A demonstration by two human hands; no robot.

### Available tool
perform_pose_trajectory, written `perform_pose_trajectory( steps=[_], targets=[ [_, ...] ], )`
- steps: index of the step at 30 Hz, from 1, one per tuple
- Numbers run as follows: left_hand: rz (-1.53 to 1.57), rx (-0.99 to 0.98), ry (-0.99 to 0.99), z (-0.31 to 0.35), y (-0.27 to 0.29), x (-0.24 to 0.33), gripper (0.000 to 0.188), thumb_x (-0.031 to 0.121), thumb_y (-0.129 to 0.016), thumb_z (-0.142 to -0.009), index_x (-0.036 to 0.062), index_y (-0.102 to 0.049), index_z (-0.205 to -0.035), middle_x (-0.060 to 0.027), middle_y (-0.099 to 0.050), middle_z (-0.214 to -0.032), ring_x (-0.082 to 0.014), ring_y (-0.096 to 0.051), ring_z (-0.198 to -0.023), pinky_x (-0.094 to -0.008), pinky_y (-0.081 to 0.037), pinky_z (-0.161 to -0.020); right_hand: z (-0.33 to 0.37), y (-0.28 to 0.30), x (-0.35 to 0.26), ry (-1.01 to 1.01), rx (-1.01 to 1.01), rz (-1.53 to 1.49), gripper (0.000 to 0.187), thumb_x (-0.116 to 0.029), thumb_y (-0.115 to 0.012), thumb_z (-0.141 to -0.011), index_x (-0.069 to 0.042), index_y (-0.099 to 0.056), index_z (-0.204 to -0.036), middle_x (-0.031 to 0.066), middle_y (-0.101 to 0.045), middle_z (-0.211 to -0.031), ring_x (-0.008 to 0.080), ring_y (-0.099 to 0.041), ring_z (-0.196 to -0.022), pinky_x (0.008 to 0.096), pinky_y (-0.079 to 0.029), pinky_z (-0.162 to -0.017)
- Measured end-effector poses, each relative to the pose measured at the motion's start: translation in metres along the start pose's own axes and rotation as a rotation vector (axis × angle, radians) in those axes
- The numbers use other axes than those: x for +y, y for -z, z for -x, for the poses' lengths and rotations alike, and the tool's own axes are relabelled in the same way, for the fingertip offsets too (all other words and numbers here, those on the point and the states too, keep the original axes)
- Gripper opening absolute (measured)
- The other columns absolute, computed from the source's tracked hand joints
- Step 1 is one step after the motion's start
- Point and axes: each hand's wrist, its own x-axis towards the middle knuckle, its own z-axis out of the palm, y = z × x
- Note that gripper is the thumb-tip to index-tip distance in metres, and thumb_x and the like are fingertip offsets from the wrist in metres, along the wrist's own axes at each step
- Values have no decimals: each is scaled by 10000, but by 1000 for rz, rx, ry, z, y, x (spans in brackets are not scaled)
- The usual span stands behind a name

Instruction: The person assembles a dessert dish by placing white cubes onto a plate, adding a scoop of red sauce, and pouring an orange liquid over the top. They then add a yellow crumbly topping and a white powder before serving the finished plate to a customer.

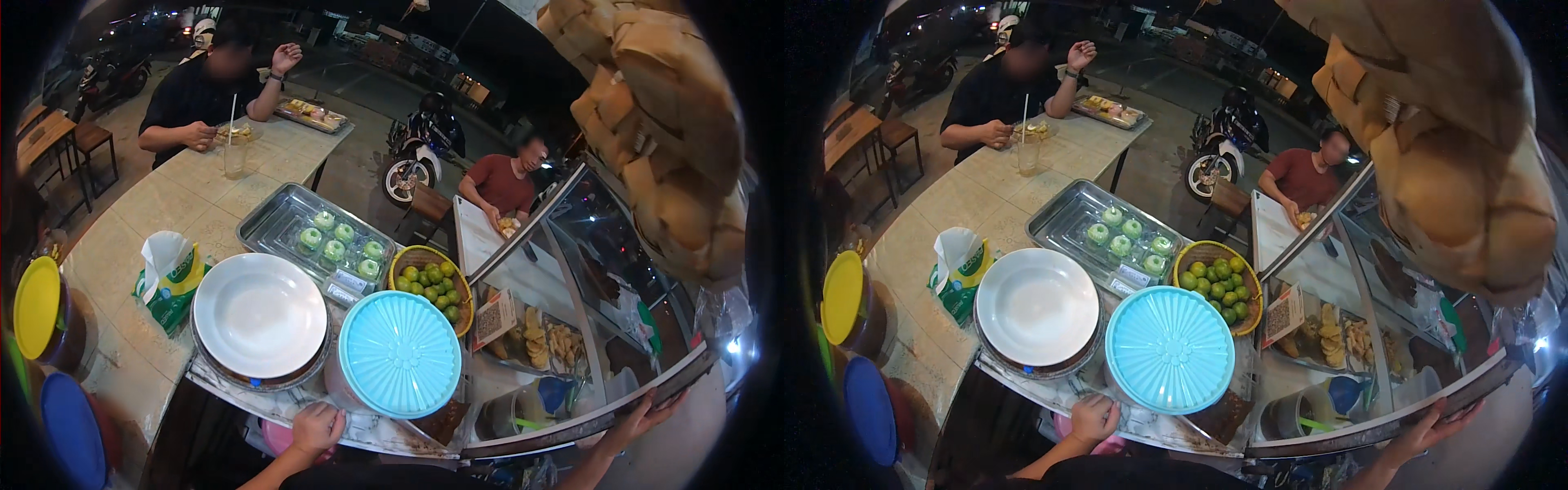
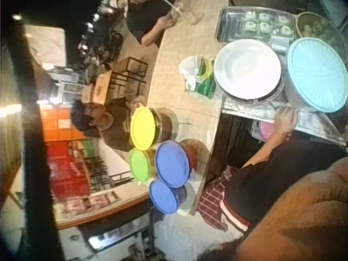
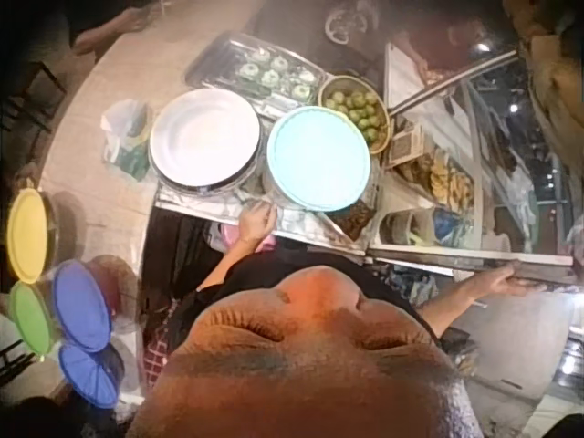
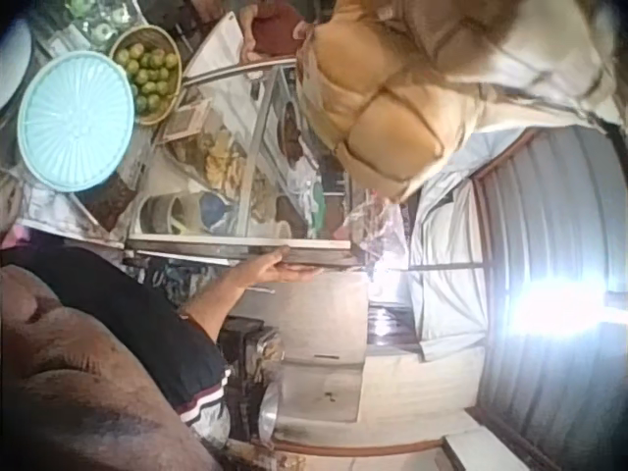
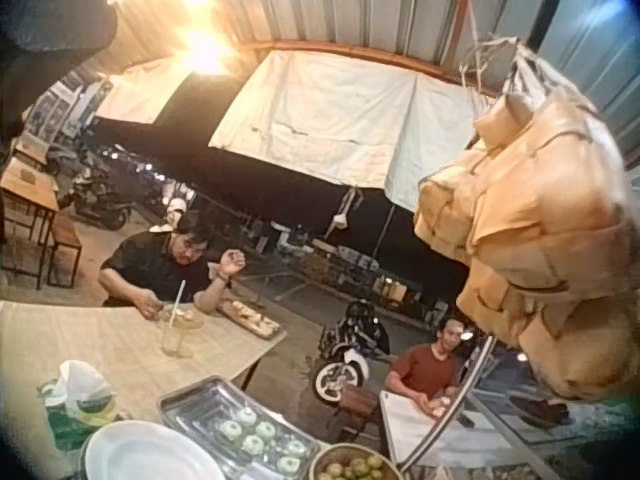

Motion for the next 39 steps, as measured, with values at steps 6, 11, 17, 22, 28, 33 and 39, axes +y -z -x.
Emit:
perform_pose_trajectory(
  steps=[6, 11, 17, 22, 28, 33, 39],
  targets=[
    [-21, -34, -17, 0, -2, -7, 195, 151, -627, -684, 80, -498, -555, -66, -490, -551, -247, -519, -508, -354, -426, -463, 0, 5, 18, -55, 25, 63, 596, -220, -495, -879, -9, -201, -1352, 175, -210, -1394, 276, -246, -1274, 370, -211, -1036],
    [78, -33, -79, 2, -8, -17, 182, 151, -630, -668, 75, -498, -569, -64, -471, -536, -251, -508, -488, -359, -412, -453, 1, 5, 11, -135, 116, 122, 550, -237, -467, -883, -2, -260, -1335, 182, -277, -1361, 281, -294, -1246, 383, -219, -1033],
    [84, 48, -33, -10, -9, -5, 213, 176, -633, -646, 85, -468, -547, -83, -420, -471, -259, -469, -409, -367, -378, -387, -3, 32, 47, -325, -80, -176, 556, -322, -442, -883, 38, -315, -1287, 173, -412, -1281, 260, -387, -1195, 389, -252, -1015],
    [97, 27, 18, -14, -8, -10, 209, 192, -633, -636, 89, -476, -544, -91, -419, -458, -258, -473, -397, -365, -385, -378, -9, 8, 20, -426, -72, -94, 561, -359, -428, -886, 68, -343, -1241, 145, -470, -1238, 232, -437, -1161, 372, -270, -1002],
    [129, -20, 24, -13, -9, -16, 181, 206, -630, -632, 87, -513, -564, -95, -453, -477, -257, -504, -423, -362, -413, -399, -8, 5, 10, -402, -136, -12, 555, -365, -442, -882, 47, -357, -1243, 139, -479, -1231, 221, -448, -1142, 355, -283, -990],
    [135, -45, 27, -7, -8, -17, 165, 218, -627, -629, 85, -543, -580, -97, -482, -492, -255, -530, -444, -359, -436, -417, -8, 7, 15, -478, -18, -88, 535, -383, -467, -870, 28, -427, -1210, 153, -492, -1199, 220, -447, -1124, 356, -314, -964],
    [106, -79, 65, -12, -5, -10, 162, 233, -621, -626, 83, -570, -594, -99, -506, -504, -252, -555, -463, -354, -457, -432, -2, -1, 1, -516, -4, -51, 533, -380, -478, -865, 27, -435, -1207, 155, -486, -1193, 224, -445, -1111, 355, -332, -942]
  ],
)
